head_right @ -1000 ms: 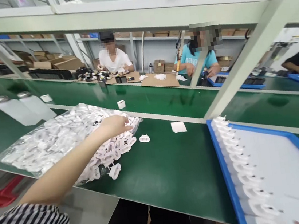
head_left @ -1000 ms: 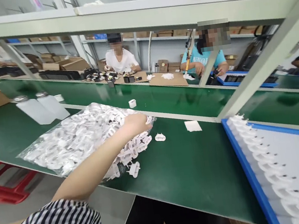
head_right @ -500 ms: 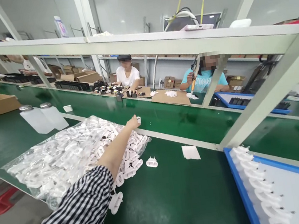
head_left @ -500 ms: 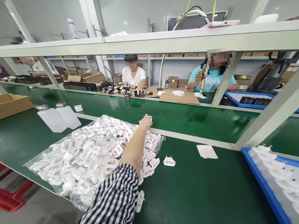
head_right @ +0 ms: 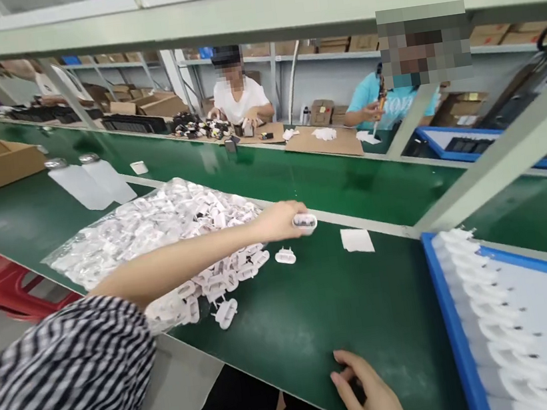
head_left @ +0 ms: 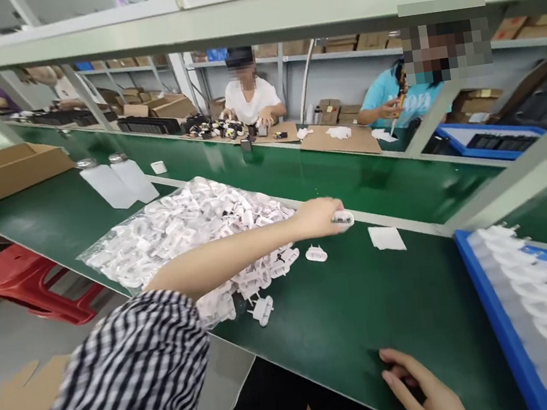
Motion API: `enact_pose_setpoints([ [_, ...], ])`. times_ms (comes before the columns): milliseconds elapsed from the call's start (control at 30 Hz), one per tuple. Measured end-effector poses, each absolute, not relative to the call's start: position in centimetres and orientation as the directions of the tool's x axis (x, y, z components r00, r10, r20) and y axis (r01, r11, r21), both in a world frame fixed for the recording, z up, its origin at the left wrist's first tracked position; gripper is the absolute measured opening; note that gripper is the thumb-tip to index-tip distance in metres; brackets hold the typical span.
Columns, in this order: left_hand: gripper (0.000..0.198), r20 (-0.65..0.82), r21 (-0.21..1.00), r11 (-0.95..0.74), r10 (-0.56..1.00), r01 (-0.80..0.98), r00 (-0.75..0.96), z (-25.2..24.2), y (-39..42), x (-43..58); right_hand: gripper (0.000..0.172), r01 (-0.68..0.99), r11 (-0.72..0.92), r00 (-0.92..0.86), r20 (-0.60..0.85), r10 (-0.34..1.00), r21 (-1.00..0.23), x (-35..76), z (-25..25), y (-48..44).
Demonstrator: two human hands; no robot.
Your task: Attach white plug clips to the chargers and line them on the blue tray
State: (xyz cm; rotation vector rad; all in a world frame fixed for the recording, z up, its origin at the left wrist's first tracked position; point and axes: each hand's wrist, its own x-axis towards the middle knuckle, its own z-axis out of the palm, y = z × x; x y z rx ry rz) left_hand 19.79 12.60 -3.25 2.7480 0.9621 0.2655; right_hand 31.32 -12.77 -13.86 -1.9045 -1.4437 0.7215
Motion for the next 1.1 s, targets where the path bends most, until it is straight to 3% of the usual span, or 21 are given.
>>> enact_pose_setpoints([
  [133, 0.03, -0.027, 0.395, -0.783, 0.513, 0.481, 0.858, -5.6, 4.3, 16.8, 0.029, 0.625, -0.179, 0.254, -0.019, 0.967, -0.76, 31.0, -13.6, -13.2],
  [233, 0.03, -0.13, 0.426, -0.763, 0.481, 0.487, 0.867, -7.9, 1.3, 15.3, 0.027, 0.619, -0.169, 0.255, -0.007, 0.967, -0.767, 30.9, -13.6, -13.2],
  [333, 0.052, -0.249, 0.398, -0.748, 0.469, 0.531, 0.847, -8.1, 2.1, 15.1, 0.024, 0.605, -0.165, 0.26, -0.002, 0.966, -0.779, 30.8, -13.6, -13.1],
  [433, 0.066, -0.19, 0.354, -0.752, 0.525, 0.557, 0.83, -6.8, 5.5, 16.1, 0.024, 0.578, -0.179, 0.279, -0.013, 0.96, -0.796, 30.6, -13.6, -13.1],
  [500, 0.059, -0.107, 0.274, -0.758, 0.588, 0.592, 0.802, -6.4, 7.8, 17.2, 0.024, 0.556, -0.202, 0.295, -0.036, 0.955, -0.806, 30.5, -13.5, -13.1],
  [567, 0.052, -0.129, 0.209, -0.744, 0.622, 0.634, 0.772, -6.9, 9.6, 18.3, 0.025, 0.531, -0.227, 0.309, -0.063, 0.949, -0.816, 30.4, -13.4, -13.1],
  [700, 0.03, -0.172, 0.204, -0.715, 0.646, 0.668, 0.744, -7.9, 10.1, 19.4, 0.026, 0.425, -0.258, 0.348, -0.106, 0.931, -0.868, 30.5, -13.1, -12.9],
  [767, 0.026, -0.104, 0.32, -0.694, 0.651, 0.645, 0.752, -7.3, 9.1, 19.3, 0.028, 0.293, -0.234, 0.404, -0.102, 0.909, -0.927, 30.6, -12.8, -12.7],
  [833, 0.027, -0.051, 0.578, -0.602, 0.647, 0.551, 0.761, -6.1, 7.6, 18.6, 0.031, 0.113, -0.153, 0.47, -0.083, 0.879, -0.982, 30.4, -12.4, -12.4],
  [933, 0.03, 0.009, 0.919, -0.316, 0.615, 0.236, 0.789, -4.6, 4.5, 17.2, 0.032, -0.187, -0.003, 0.443, -0.087, 0.892, -0.982, 29.3, -11.3, -11.2],
  [1033, 0.029, 0.187, 0.981, -0.149, 0.592, -0.122, 0.784, -5.0, 1.2, 16.0, 0.033, -0.422, 0.062, 0.286, -0.068, 0.956, -0.905, 27.8, -10.4, -9.6],
  [1100, 0.028, 0.311, 0.95, -0.171, 0.583, -0.261, 0.751, -6.1, -0.6, 15.5, 0.03, -0.483, 0.099, 0.248, -0.028, 0.968, -0.87, 26.8, -10.0, -8.7],
])
